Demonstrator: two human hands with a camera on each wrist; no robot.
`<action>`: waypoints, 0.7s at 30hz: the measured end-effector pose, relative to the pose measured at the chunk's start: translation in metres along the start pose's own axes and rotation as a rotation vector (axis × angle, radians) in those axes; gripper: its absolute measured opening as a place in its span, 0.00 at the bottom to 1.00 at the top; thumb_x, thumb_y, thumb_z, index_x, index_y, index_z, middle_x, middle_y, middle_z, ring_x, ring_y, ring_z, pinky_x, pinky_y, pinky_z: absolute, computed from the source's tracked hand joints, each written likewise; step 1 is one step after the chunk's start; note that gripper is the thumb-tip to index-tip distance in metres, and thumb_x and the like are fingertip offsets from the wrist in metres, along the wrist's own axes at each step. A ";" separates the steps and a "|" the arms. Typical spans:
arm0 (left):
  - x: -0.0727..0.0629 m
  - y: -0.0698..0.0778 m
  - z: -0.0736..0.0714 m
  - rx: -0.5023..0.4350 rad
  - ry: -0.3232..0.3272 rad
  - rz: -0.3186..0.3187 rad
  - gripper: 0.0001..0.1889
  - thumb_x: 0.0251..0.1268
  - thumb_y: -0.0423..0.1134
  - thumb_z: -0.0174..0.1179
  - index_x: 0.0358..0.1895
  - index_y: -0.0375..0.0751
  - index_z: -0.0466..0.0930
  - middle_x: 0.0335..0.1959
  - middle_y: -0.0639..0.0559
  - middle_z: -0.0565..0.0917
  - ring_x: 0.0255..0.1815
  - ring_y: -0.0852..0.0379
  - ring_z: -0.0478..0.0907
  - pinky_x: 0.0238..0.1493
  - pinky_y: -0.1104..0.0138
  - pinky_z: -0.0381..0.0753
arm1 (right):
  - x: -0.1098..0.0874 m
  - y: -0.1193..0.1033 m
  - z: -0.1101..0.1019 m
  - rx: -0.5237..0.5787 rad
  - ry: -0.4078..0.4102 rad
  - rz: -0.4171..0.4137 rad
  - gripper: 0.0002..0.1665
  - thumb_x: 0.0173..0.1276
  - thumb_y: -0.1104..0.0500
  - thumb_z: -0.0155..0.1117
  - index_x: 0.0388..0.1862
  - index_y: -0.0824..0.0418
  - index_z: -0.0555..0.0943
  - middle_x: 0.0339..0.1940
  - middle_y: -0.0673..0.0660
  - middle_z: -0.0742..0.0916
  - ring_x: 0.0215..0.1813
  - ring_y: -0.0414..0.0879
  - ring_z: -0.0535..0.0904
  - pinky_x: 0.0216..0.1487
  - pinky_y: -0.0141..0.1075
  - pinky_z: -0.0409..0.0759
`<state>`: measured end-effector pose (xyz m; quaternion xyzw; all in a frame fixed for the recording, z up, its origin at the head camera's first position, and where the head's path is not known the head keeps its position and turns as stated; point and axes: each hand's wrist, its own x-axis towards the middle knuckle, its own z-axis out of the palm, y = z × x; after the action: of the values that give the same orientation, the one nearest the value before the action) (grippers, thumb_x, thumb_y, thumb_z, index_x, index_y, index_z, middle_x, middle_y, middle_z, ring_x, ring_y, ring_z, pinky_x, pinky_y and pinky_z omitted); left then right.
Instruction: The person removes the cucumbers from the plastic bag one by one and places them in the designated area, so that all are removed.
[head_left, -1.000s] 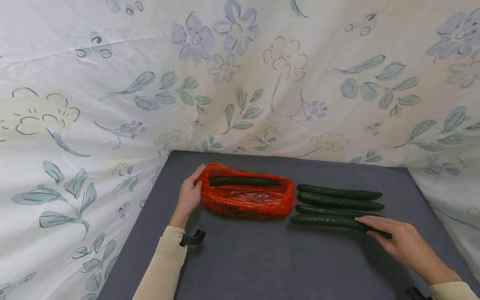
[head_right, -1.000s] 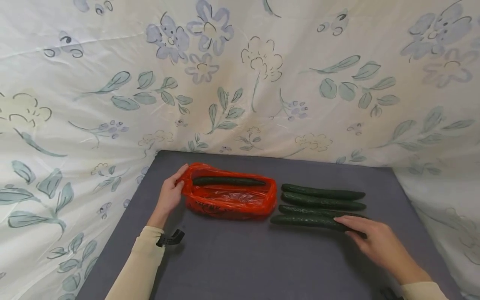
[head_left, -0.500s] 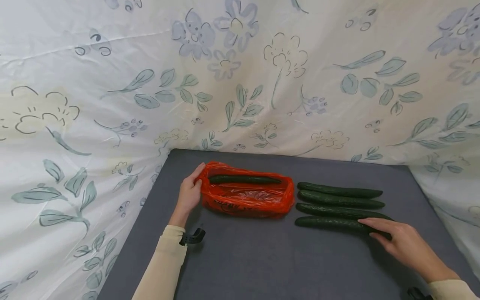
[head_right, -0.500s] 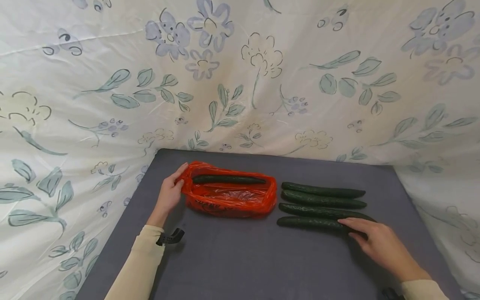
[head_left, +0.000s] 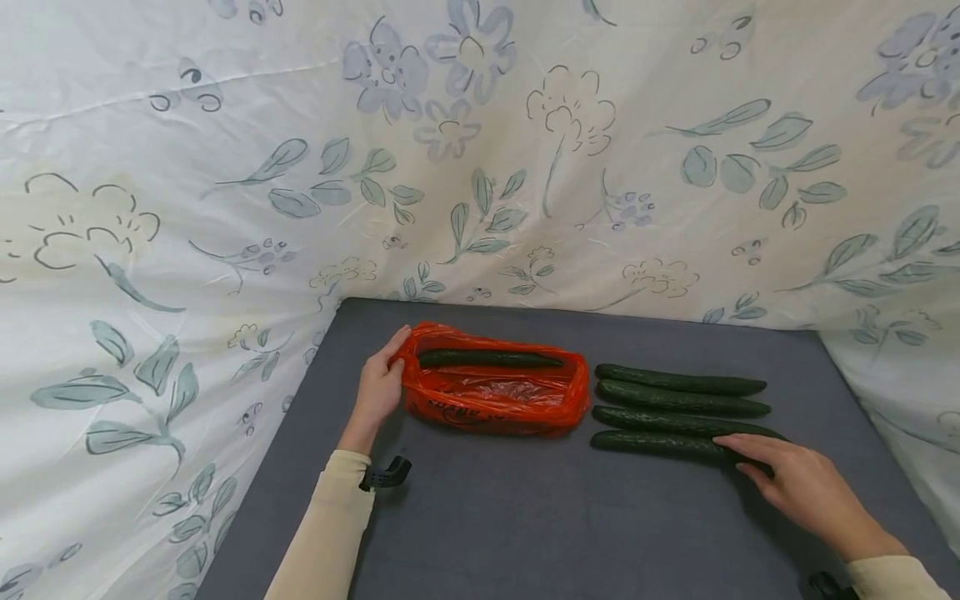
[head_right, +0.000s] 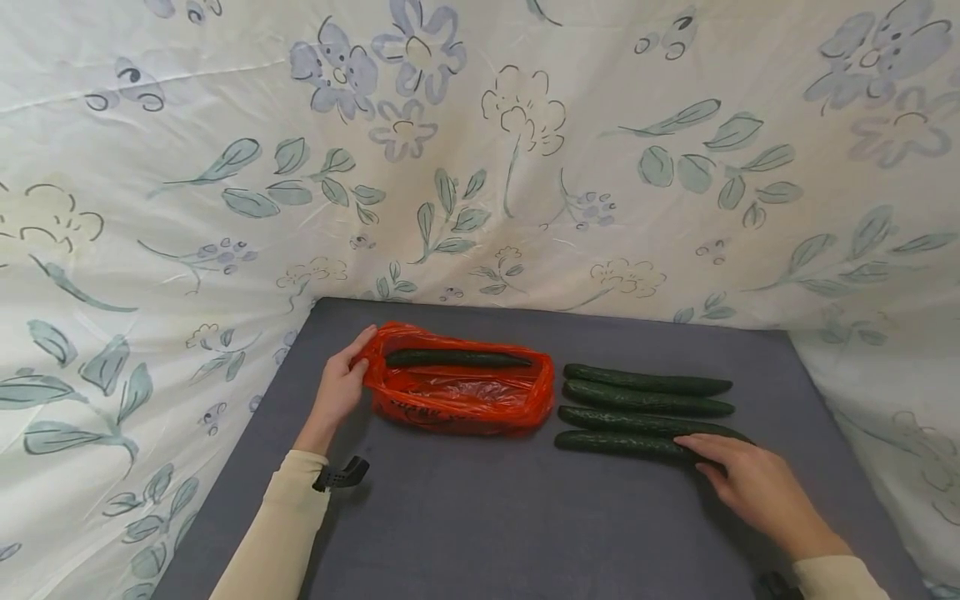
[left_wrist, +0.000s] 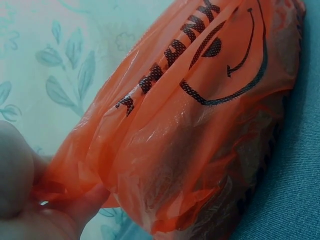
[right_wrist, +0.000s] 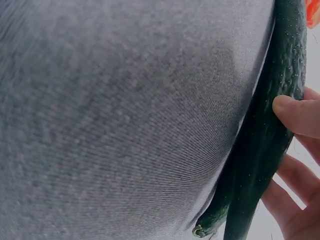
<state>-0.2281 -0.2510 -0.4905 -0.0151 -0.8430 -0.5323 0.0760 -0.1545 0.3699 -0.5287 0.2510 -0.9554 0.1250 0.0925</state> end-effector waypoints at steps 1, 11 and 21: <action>0.000 0.000 0.000 0.000 0.000 0.000 0.30 0.85 0.23 0.46 0.85 0.42 0.67 0.84 0.51 0.67 0.86 0.50 0.57 0.82 0.49 0.60 | 0.000 0.000 0.000 -0.005 -0.002 0.003 0.37 0.52 0.68 0.87 0.63 0.51 0.89 0.53 0.59 0.92 0.29 0.41 0.83 0.22 0.35 0.68; -0.002 0.002 0.001 0.000 0.004 0.006 0.30 0.85 0.24 0.46 0.85 0.43 0.67 0.84 0.51 0.68 0.86 0.50 0.58 0.82 0.49 0.60 | 0.001 -0.002 0.005 -0.011 0.002 0.029 0.33 0.49 0.66 0.89 0.57 0.57 0.91 0.52 0.60 0.91 0.38 0.55 0.88 0.27 0.49 0.83; 0.000 -0.001 0.001 0.003 0.006 0.013 0.30 0.85 0.23 0.46 0.84 0.41 0.67 0.84 0.46 0.67 0.86 0.49 0.58 0.82 0.48 0.60 | 0.003 -0.003 0.008 -0.051 -0.002 0.036 0.32 0.46 0.65 0.91 0.53 0.58 0.92 0.48 0.61 0.89 0.48 0.62 0.85 0.35 0.58 0.85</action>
<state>-0.2283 -0.2507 -0.4920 -0.0190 -0.8434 -0.5305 0.0823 -0.1569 0.3640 -0.5349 0.2317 -0.9627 0.1018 0.0954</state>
